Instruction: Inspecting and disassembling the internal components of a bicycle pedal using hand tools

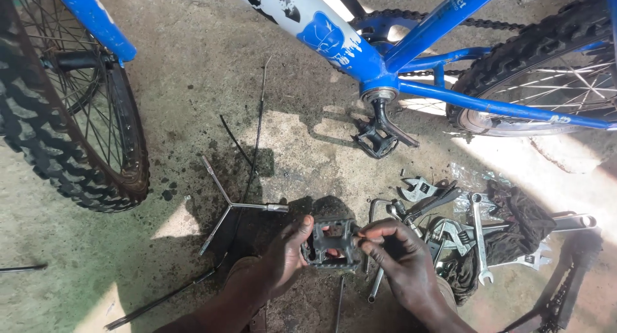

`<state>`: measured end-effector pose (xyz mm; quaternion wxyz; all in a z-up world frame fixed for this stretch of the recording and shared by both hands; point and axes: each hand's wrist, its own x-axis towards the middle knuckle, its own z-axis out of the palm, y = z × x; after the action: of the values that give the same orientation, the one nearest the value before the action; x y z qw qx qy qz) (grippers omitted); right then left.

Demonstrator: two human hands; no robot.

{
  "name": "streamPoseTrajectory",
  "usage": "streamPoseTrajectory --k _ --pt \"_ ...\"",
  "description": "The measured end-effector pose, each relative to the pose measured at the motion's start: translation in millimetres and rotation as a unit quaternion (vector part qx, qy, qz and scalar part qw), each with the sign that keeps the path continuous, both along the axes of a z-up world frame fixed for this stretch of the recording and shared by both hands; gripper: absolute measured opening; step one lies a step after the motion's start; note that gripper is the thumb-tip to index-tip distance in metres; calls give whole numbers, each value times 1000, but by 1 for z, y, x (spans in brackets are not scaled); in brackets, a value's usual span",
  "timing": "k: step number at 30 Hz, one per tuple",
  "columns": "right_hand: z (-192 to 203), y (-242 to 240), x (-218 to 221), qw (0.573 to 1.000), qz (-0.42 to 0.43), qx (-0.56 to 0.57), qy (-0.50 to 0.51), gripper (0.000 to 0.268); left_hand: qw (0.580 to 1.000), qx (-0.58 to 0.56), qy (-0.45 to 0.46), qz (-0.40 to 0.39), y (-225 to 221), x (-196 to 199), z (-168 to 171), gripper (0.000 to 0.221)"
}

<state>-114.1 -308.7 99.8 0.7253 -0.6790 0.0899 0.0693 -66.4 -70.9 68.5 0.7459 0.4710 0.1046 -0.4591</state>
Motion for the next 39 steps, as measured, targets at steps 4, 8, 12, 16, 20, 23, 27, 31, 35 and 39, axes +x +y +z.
streamPoseTrajectory --k 4,8,12,16,20,23,27,31,35,39 --pt "21 10 1 996 10 -87 5 26 990 -62 52 112 3 -8 -19 50" --pt "42 14 6 986 36 -163 27 10 987 -46 81 134 -4 -8 12 47" --pt "50 19 8 965 61 -215 -136 13 991 -98 14 85 -10 -11 -21 62" --pt "33 28 7 927 181 -271 -185 32 985 -25 107 129 -19 -26 -66 62" --pt "22 29 19 935 110 -264 -208 25 985 -59 122 107 -25 -27 -128 87" --pt "36 23 29 904 -16 -281 -322 19 959 163 118 198 -19 -13 -63 84" --pt "39 24 36 882 -58 -320 -340 20 962 168 49 210 17 -16 -68 75" --pt "-34 32 42 976 84 -172 -105 37 950 136 76 272 29 -20 -90 69" --pt "-53 42 41 890 228 -337 -204 55 953 119 80 267 26 -23 -103 67" --pt "-27 48 46 911 242 -334 21 54 958 73 73 267 25 -21 -96 59"
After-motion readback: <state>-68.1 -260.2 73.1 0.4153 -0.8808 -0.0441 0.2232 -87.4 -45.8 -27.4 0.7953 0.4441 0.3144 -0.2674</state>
